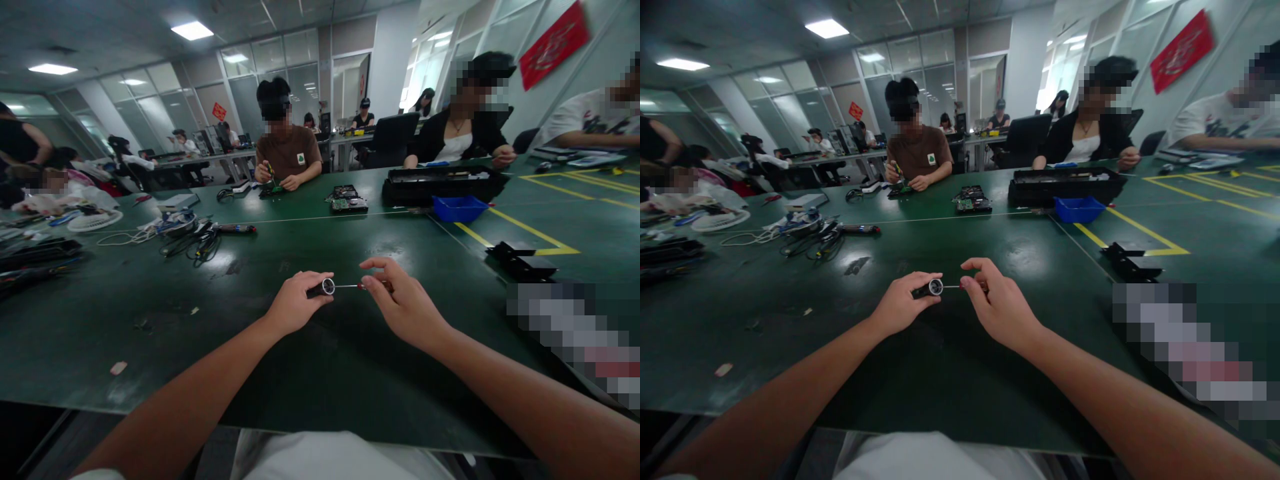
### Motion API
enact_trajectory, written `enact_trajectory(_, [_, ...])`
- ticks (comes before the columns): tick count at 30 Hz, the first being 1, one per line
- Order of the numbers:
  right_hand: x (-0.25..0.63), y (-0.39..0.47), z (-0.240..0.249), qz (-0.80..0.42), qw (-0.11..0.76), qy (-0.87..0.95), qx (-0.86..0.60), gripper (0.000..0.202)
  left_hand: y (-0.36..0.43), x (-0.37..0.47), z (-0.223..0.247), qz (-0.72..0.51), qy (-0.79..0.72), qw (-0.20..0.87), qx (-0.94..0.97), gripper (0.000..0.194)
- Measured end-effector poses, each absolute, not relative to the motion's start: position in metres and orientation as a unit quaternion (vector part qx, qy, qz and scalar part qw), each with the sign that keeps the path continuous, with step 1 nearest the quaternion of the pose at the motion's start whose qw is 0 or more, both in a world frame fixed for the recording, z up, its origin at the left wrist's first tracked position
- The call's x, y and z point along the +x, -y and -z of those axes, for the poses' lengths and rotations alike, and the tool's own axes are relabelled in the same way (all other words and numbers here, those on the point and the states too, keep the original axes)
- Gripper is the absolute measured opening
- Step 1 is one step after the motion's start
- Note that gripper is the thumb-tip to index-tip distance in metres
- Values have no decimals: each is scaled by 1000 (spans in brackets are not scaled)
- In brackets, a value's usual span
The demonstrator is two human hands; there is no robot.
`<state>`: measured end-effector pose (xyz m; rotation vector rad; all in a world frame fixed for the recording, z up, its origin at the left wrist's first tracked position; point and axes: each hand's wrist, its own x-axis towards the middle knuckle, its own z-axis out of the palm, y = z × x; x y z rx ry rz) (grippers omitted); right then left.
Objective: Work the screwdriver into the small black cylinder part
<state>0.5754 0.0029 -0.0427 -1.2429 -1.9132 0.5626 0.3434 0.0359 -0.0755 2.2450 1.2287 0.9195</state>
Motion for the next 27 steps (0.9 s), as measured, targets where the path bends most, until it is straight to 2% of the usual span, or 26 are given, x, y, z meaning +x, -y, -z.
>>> enact_trajectory(5, [577, -8, 51, -228, 437, 743, -454, 21, -36, 344, 72, -346, -445, 208, 799, 45])
enact_trajectory(10, [582, -12, 51, -220, 397, 746, -487, 35, -35, 345, 72, -331, -427, 216, 813, 43])
enact_trajectory(16, [580, -4, 46, -243, 416, 746, -460, 25, -35, 345, 72, -327, -462, 209, 798, 44])
enact_trajectory(19, [577, -8, 47, -300, 442, 708, -461, 20, -34, 344, 71, -312, -468, 207, 800, 44])
enact_trajectory(24, [577, -27, 58, -494, 548, 498, -456, 31, -34, 344, 72, -304, -438, 154, 832, 41])
enact_trajectory(27, [578, -33, 64, -511, 569, 452, -459, 27, -36, 343, 73, -286, -457, 179, 823, 42])
